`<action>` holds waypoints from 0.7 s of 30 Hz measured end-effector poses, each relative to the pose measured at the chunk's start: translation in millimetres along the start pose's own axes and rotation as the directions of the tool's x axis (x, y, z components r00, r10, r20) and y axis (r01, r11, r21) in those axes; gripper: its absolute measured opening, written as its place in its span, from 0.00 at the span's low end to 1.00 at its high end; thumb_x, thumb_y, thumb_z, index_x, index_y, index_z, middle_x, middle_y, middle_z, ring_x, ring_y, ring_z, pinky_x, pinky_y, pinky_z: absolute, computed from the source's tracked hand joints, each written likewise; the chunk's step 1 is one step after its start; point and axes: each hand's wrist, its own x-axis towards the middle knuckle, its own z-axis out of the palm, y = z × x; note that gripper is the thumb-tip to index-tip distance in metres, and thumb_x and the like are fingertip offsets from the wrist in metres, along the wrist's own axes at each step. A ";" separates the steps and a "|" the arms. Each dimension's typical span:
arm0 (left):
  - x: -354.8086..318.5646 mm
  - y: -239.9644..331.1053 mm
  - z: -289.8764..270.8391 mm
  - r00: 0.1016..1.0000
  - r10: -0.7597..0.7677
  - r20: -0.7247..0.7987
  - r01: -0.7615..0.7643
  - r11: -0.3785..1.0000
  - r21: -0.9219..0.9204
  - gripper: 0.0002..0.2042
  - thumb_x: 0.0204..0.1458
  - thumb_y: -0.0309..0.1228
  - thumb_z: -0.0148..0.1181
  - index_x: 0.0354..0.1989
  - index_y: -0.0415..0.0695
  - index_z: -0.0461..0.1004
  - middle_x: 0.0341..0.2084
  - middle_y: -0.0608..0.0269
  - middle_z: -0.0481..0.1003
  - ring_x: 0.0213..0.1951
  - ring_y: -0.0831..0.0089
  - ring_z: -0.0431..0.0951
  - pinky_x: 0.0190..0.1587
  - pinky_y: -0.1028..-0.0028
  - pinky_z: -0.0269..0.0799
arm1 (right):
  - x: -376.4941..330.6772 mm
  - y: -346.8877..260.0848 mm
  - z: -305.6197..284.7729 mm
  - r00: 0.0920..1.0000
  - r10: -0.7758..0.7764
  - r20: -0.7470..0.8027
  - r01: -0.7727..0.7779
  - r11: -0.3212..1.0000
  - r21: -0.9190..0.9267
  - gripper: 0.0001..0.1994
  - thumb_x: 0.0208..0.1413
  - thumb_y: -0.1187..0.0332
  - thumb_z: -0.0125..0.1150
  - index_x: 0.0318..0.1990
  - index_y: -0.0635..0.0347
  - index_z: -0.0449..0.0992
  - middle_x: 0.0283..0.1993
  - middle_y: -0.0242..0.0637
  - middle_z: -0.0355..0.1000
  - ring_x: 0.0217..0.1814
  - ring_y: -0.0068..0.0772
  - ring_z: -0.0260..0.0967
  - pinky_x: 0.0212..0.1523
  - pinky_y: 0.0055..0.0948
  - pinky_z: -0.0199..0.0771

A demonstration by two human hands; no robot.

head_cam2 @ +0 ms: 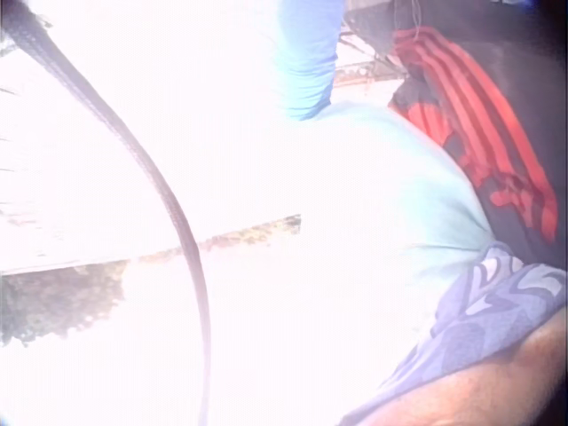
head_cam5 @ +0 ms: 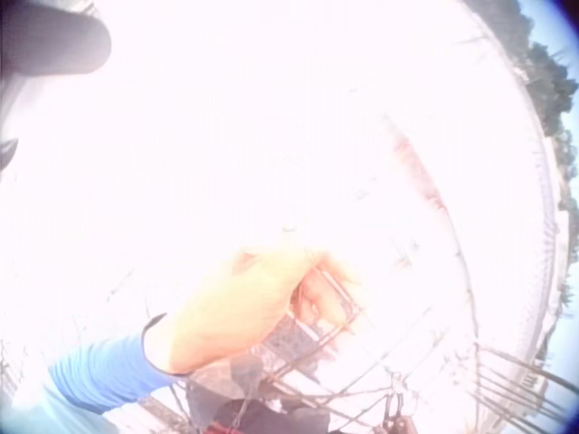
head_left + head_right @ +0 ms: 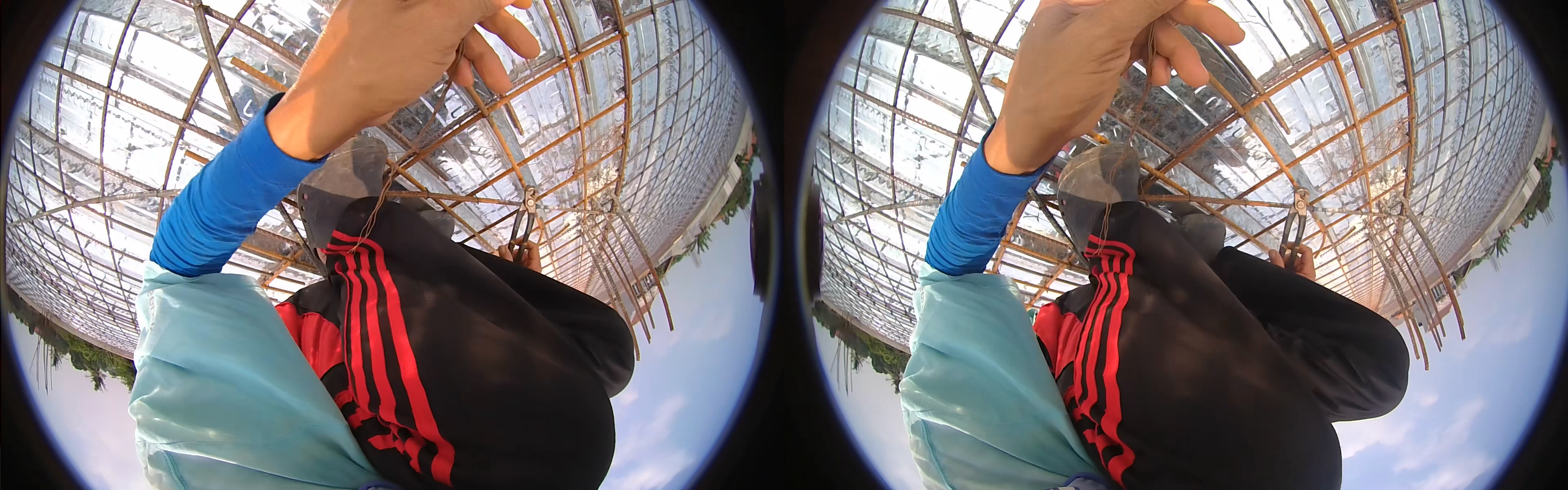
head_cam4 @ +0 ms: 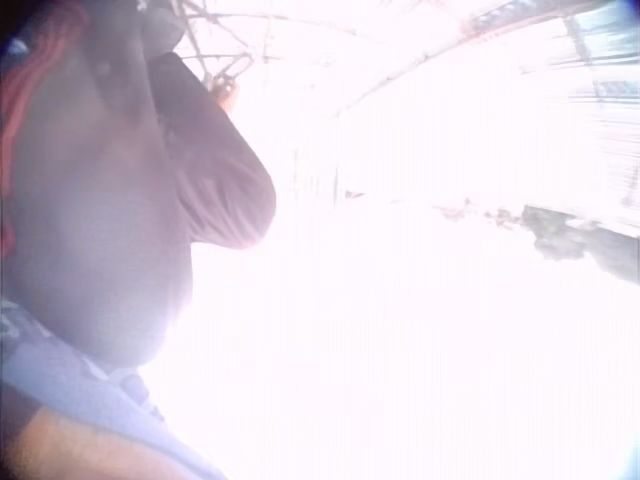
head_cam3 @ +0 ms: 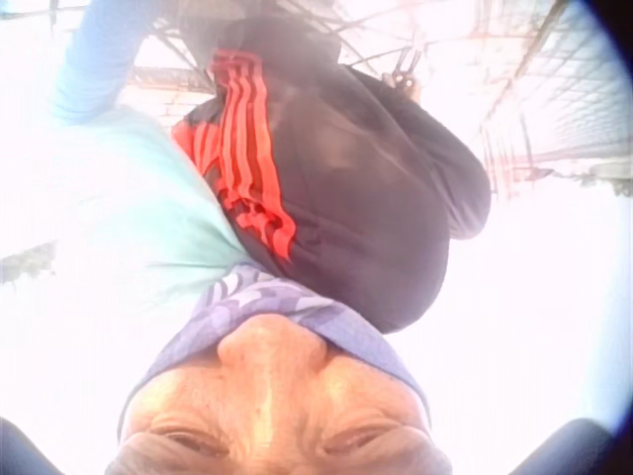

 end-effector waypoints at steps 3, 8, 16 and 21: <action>8.5 -25.8 -16.4 0.829 0.401 -0.390 -0.520 0.810 -0.271 0.18 0.73 0.42 0.49 0.57 0.41 0.76 0.43 0.63 0.81 0.39 0.74 0.79 0.43 0.71 0.74 | 23.1 0.0 7.2 0.960 -0.246 -0.133 0.231 0.966 -0.118 0.16 0.56 0.75 0.75 0.43 0.56 0.70 0.18 0.21 0.68 0.17 0.10 0.62 0.20 0.17 0.59; -12.7 -21.0 -67.9 0.636 0.283 -0.718 -0.621 0.740 -0.258 0.20 0.72 0.42 0.53 0.64 0.42 0.71 0.50 0.60 0.77 0.43 0.70 0.80 0.46 0.69 0.76 | 62.9 -5.7 33.1 0.920 -0.330 -0.210 0.333 0.943 -0.021 0.15 0.58 0.72 0.74 0.37 0.55 0.68 0.24 0.24 0.65 0.21 0.13 0.62 0.19 0.19 0.64; -69.2 -40.5 -18.8 0.607 0.004 -0.794 -0.384 0.877 -0.290 0.15 0.68 0.37 0.61 0.52 0.37 0.81 0.24 0.67 0.75 0.26 0.77 0.78 0.29 0.77 0.75 | 84.9 -24.7 36.1 0.880 -0.442 -0.172 0.317 0.818 -0.481 0.16 0.58 0.62 0.75 0.35 0.62 0.73 0.25 0.33 0.72 0.25 0.26 0.67 0.30 0.32 0.70; -76.3 -44.7 29.9 0.706 -0.060 -0.706 -0.211 0.934 -0.290 0.12 0.64 0.33 0.67 0.48 0.36 0.83 0.23 0.67 0.76 0.22 0.81 0.76 0.23 0.80 0.72 | 96.3 -63.1 3.0 0.938 -0.301 0.169 0.318 0.564 -0.762 0.25 0.56 0.47 0.74 0.40 0.62 0.76 0.31 0.46 0.79 0.34 0.50 0.79 0.37 0.46 0.76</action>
